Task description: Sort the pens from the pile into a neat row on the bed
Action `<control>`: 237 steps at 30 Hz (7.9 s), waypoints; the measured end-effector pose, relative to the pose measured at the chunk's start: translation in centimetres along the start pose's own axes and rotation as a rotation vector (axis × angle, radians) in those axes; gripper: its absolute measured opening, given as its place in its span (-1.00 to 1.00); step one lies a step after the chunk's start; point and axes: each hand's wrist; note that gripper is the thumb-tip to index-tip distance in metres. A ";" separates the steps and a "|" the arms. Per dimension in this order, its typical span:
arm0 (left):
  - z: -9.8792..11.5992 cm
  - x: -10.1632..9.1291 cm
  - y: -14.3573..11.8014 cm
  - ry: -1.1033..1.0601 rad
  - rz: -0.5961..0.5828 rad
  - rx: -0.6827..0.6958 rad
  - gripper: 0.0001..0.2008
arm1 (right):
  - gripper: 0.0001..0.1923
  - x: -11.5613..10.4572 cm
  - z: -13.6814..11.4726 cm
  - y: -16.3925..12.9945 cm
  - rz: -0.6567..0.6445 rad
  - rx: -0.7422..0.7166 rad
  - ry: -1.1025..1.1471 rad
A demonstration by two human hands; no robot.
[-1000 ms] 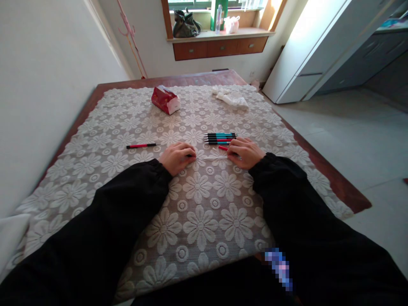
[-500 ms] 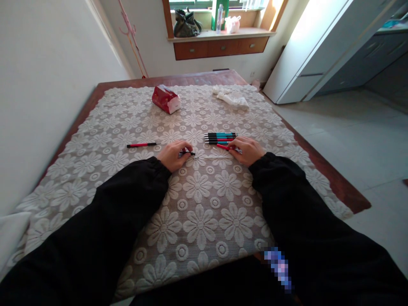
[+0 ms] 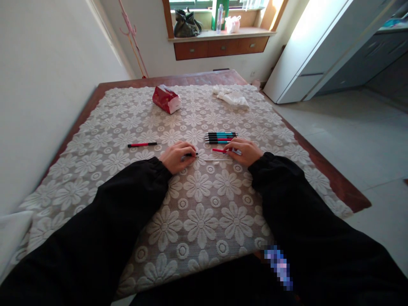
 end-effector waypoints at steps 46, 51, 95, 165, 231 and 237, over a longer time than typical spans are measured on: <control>0.9 0.8 0.0 0.096 0.058 -0.065 -0.88 | -0.86 1.4 -2.2 0.4 0.014 -0.111 -0.079; 1.1 0.8 0.2 0.133 0.045 -0.042 -0.88 | -0.89 1.9 -3.2 0.9 0.020 -0.129 -0.078; 0.9 0.9 0.0 0.190 0.109 0.011 -0.90 | -0.96 0.2 -2.3 -0.1 -0.016 -0.044 -0.106; 4.1 2.8 1.9 0.127 -0.082 -0.093 -0.70 | -0.83 1.6 -1.8 0.2 -0.034 -0.039 0.017; 3.3 3.5 1.4 -0.027 0.026 -0.150 -0.79 | -0.85 0.0 -2.9 0.1 -0.145 -0.036 -0.084; 3.6 3.4 1.4 -0.047 0.066 -0.158 -0.84 | -0.86 0.5 -3.4 0.2 -0.070 0.000 -0.037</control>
Point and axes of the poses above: each hand's wrist, its own y-axis towards the middle knuckle, its own x-axis out of the palm, z = x × y, and after that the axes turned 9 degrees about z, right-handed
